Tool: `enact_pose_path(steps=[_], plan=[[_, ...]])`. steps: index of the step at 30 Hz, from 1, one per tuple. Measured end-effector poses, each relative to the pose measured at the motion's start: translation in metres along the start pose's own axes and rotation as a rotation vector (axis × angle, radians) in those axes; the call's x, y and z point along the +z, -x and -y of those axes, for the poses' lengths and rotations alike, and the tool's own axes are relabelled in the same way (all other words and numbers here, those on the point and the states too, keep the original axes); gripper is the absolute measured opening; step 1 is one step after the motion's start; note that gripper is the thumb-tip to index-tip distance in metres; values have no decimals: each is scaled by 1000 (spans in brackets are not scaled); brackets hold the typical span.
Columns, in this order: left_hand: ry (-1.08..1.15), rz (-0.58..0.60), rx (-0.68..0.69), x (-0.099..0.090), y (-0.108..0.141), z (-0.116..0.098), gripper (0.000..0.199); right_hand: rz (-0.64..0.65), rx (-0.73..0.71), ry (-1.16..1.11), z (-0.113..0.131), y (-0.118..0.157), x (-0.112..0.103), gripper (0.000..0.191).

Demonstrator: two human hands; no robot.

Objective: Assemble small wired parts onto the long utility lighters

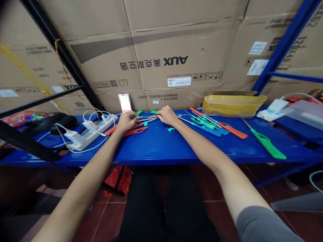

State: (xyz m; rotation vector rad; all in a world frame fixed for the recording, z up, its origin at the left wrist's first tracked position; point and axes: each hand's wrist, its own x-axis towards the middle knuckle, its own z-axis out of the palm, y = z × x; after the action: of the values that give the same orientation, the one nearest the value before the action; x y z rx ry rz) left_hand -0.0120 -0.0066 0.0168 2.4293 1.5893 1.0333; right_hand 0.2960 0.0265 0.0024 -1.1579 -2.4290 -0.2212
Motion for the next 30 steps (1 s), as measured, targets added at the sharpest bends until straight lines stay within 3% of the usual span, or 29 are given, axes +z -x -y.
enact_pose_path(steps=[5, 30], plan=[[-5, -1, 4, 0, 0, 0, 17, -5, 5, -2, 0, 0, 0, 26], [8, -13, -19, -2, 1, -1, 15, 9, -15, -9, 3, 1, 0, 32]])
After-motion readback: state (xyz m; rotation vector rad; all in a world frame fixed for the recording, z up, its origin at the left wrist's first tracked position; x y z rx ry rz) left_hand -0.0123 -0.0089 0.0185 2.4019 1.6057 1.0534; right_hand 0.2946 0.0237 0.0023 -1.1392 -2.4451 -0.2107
